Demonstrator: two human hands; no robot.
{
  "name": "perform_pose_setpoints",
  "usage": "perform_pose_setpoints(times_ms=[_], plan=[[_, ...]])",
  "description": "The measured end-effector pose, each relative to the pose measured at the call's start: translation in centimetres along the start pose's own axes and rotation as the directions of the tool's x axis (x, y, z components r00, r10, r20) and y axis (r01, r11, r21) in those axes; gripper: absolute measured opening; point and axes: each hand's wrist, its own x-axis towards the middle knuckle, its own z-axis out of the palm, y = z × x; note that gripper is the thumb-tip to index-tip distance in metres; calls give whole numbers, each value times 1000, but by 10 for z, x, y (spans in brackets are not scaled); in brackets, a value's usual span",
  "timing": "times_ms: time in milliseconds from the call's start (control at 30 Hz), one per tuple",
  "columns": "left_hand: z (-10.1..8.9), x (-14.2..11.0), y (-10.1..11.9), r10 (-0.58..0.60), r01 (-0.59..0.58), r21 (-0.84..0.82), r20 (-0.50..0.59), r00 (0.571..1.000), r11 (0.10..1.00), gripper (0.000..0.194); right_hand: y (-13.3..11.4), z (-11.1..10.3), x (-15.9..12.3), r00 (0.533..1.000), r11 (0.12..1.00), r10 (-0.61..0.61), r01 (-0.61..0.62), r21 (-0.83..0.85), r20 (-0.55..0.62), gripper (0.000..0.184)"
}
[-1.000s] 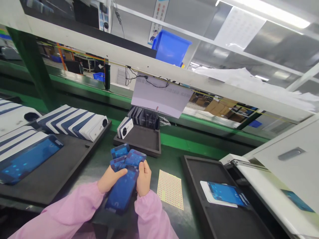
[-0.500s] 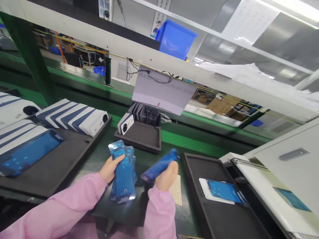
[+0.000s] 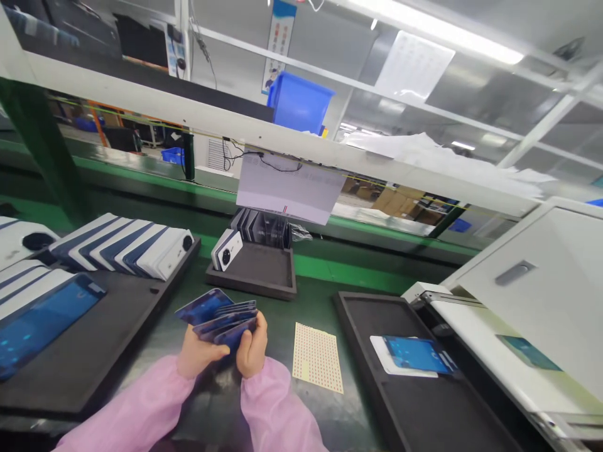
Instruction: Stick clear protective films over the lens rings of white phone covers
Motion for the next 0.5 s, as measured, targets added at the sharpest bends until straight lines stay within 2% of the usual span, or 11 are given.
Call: perform_pose_setpoints(times_ms=[67,133,233,300,367,433,500], plan=[[0,-3,-2,-9,7,33,66,998,999,64,2,-2,0,998,999,-39,38,30,48,44],[-2,-4,-5,10,-16,75,75,997,997,78,1,-5,1,996,995,-39,31,92,85,50],[-5,-3,-11,174,-172,169,6,985,970,108,-4,-8,3,990,987,40,-60,147,137,60],[-6,-2,-12,266,-256,215,-21,964,943,118,-8,-10,4,969,978,94,-132,159,229,67],[-6,-2,-10,241,-231,233,-18,970,945,119,-12,-12,6,938,971,132,-187,147,320,69],[-4,-4,-6,146,-140,247,-4,989,959,116,-15,-13,6,907,964,163,-230,132,388,69],[-3,-7,-2,60,-60,261,7,998,963,109,-17,-14,2,881,953,191,-272,135,434,78]])
